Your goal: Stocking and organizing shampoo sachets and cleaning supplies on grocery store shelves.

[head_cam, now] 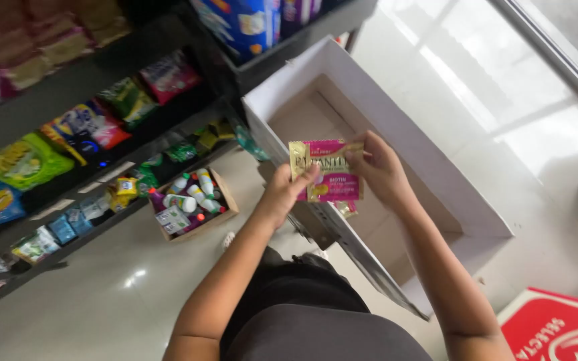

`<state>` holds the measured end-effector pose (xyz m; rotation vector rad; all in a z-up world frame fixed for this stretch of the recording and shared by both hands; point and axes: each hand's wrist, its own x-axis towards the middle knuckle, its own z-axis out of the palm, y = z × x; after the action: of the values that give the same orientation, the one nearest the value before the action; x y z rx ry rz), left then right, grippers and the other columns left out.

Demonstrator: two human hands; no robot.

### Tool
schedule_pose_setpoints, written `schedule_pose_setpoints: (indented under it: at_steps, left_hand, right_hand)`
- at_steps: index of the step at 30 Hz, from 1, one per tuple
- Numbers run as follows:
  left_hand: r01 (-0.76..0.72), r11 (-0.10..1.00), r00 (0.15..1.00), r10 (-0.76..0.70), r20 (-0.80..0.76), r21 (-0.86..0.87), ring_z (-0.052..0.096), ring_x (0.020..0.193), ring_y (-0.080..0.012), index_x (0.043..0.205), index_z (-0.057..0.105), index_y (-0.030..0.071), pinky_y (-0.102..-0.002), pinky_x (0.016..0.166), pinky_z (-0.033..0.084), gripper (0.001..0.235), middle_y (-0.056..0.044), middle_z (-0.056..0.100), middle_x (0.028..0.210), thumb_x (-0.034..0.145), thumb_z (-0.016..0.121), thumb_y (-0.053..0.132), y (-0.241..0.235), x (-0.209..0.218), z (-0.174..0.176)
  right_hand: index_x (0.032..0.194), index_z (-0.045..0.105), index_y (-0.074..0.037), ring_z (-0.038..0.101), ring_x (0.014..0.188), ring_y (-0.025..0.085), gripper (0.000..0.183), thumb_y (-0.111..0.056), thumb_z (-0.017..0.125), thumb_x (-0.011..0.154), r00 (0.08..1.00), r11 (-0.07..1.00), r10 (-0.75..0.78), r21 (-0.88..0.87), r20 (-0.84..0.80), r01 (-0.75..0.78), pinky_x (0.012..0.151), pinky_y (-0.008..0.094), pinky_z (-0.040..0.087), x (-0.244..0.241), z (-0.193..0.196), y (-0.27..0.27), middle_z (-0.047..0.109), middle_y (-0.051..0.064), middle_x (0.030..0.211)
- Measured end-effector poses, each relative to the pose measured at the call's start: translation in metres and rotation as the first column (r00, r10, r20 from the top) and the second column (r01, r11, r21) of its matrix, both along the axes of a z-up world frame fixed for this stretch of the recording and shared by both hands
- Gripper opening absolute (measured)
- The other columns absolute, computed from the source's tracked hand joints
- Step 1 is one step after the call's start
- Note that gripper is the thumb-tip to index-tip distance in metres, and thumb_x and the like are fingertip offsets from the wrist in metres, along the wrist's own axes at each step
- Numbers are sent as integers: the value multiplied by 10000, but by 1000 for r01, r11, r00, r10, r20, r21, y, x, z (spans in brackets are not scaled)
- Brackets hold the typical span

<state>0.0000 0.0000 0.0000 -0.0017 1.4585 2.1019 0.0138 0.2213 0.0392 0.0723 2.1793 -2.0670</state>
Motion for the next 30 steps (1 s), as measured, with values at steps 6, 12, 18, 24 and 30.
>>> schedule_pose_setpoints:
  at_steps: [6,12,18,24,30]
  left_hand:
    - [-185,981,981,181,-67,-57,738,918,-146,1128,648,51,-332,827,617,299,-71,751,1059,873,751,168,-87,-13,1]
    - [-451,880,875,404,-267,-147,721,929,-135,1160,692,13,-304,840,582,283,-77,771,1069,920,766,143,-218,-41,-25]
    - [-531,843,845,518,-134,-86,710,943,-124,1185,655,48,-304,816,586,324,-41,751,1082,908,750,186,-306,-59,-20]
    - [-647,744,750,582,-315,-165,705,954,-132,1151,664,-9,-302,849,574,383,-80,755,1080,881,812,217,-352,-77,-48]
    - [-667,711,720,540,-435,-222,704,903,-113,1113,713,14,-288,819,555,365,-58,779,1021,892,798,291,-358,-125,-31]
  right_hand:
    - [1143,547,-42,614,954,80,185,-97,647,998,992,992,118,55,-45,-116,782,243,528,-26,28,-110,639,32,1045]
    - [1110,572,-60,596,809,82,254,-145,701,909,933,913,359,196,27,-357,592,254,511,-82,26,-237,635,17,972]
    - [1027,544,-69,536,632,105,229,-173,721,925,931,886,347,286,112,-365,515,279,452,-122,13,-335,595,10,815]
    - [948,609,-22,554,705,73,104,-75,698,952,916,932,360,102,-176,-347,594,233,463,-155,-32,-368,599,14,819]
    - [1074,634,-25,558,673,91,103,-36,667,977,956,959,265,139,-123,-248,594,249,476,-207,-12,-383,618,20,788]
